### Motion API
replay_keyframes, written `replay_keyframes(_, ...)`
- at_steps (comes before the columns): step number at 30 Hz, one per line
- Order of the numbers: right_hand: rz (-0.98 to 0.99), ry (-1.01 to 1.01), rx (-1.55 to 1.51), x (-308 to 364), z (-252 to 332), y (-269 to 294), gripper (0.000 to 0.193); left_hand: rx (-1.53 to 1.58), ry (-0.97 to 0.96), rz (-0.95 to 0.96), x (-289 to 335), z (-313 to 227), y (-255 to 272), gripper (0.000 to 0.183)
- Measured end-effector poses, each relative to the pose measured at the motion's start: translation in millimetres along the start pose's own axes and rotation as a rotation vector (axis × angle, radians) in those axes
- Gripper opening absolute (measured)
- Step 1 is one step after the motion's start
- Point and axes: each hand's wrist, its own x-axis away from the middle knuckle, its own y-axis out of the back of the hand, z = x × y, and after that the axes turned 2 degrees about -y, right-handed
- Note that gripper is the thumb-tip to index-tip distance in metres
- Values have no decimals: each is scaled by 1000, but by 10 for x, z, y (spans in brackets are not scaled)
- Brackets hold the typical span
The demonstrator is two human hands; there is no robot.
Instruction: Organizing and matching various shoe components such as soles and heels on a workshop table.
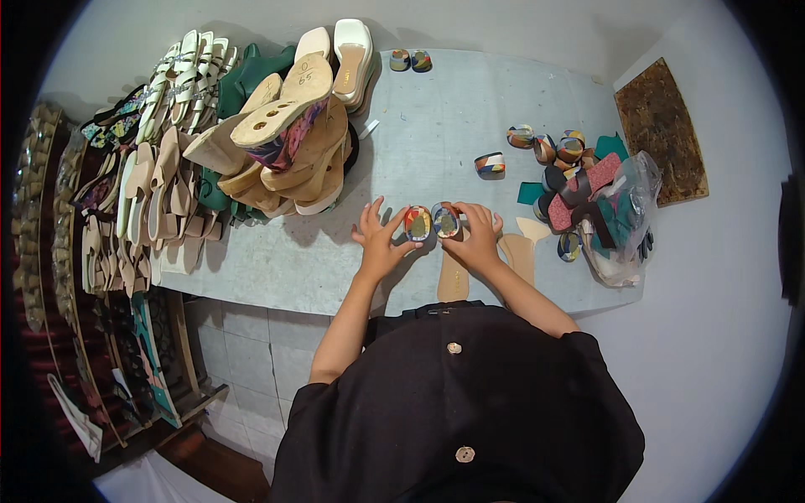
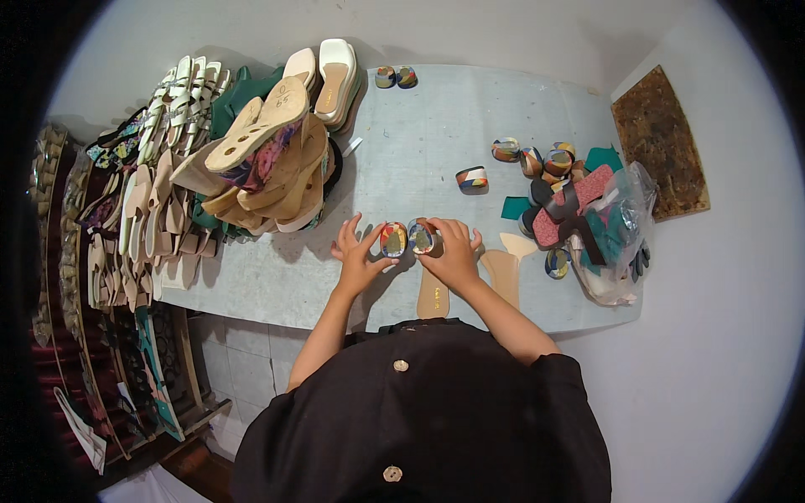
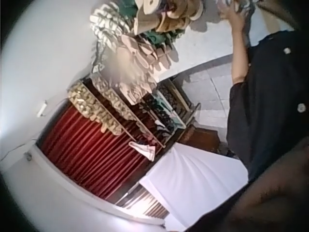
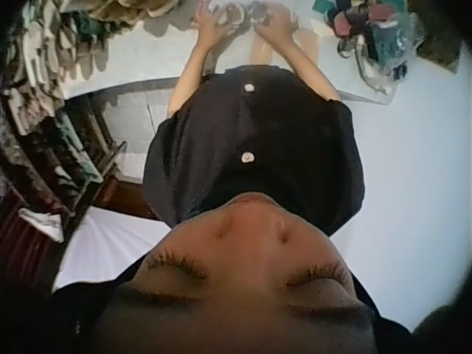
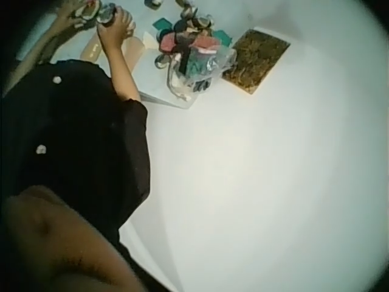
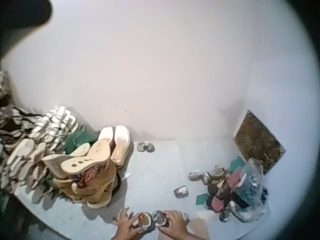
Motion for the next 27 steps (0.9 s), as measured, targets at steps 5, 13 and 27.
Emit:
replay_keyframes(5,-201,140,-19,-109,203,252,66,-43,-34,-63,-174,-349,273,69)
replay_keyframes(13,-261,204,-33,-279,452,621,68,-69,-110,-138,-382,-643,557,71)
replay_keyframes(27,-218,103,-63,-1106,288,546,68,21,-29,-75,-1155,-435,347,74)
